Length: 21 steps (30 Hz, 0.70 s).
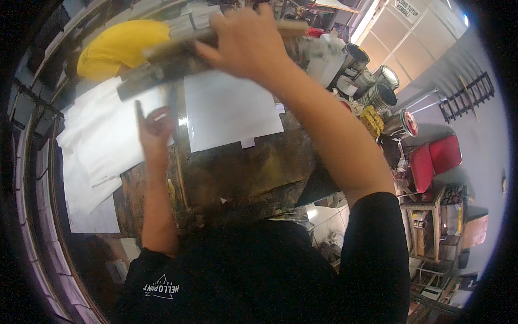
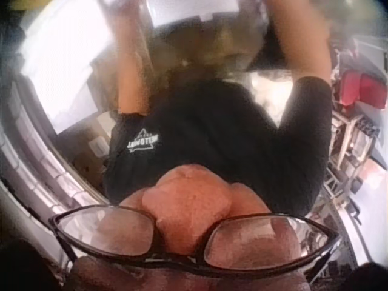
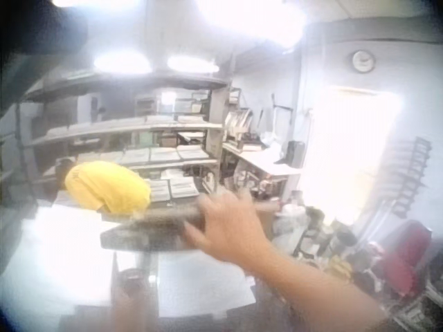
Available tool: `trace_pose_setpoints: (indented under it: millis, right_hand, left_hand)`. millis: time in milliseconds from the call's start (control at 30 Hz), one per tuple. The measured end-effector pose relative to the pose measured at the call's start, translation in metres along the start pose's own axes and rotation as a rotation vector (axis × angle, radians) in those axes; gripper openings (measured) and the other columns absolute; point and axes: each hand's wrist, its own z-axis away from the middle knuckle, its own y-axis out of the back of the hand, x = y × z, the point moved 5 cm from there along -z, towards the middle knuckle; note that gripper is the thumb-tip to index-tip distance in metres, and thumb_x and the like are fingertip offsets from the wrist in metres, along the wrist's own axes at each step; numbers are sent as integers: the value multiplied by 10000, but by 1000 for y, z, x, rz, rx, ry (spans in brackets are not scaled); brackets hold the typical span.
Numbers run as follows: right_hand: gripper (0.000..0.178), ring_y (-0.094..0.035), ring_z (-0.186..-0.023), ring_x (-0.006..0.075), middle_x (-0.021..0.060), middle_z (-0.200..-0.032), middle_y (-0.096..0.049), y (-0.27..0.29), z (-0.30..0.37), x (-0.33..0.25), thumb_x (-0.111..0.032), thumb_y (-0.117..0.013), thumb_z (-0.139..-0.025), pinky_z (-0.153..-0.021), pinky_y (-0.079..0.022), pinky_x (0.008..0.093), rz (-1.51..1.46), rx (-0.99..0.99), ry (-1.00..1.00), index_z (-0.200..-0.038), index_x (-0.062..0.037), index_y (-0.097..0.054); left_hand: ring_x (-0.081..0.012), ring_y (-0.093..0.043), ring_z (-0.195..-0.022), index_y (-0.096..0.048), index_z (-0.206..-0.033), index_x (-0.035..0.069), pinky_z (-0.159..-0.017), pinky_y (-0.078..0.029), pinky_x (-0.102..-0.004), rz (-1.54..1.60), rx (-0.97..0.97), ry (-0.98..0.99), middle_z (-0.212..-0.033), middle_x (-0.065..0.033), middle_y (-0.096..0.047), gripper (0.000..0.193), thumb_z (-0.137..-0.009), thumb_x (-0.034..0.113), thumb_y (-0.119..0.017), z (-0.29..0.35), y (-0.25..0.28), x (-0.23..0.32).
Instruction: The person places paper sheets onto a printing surface, lowers a screen frame over them, and applies ink using a squeegee to create a print before lifting the frame and setting the finished paper aside.
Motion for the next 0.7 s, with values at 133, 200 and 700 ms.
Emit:
trace_pose_setpoints:
  millis: [133,200,700]
  right_hand:
    - [480,-644,-1110,354,137,-1121,-675,-61,74,-2,-326,-775,-876,-922,-395,560,-137,-350,101,-1227,-64,-579]
    - [547,-621,-1145,357,144,-1154,-651,-98,103,-1,-184,-791,-806,-947,-382,573,-193,-533,92,-1266,-61,-522]
    - [413,-572,-1057,291,69,-1025,-557,-190,138,-14,11,-703,-760,-979,-353,550,-161,-368,60,-1124,-110,-550]
  left_hand:
    - [-184,-682,-1117,-512,-1518,-15,-968,-559,-317,-28,-84,85,-1237,-127,-718,932,-737,154,-992,29,26,8]
    - [-180,-683,-1129,-579,-1465,-24,-1026,-527,-327,-357,-26,36,-1258,-110,-738,939,-677,204,-1035,54,32,-14]
    - [-386,-541,-1232,-628,-1444,-18,-1104,-349,-537,-1062,-122,11,-1286,-196,-607,1249,-468,674,-989,81,54,-95]
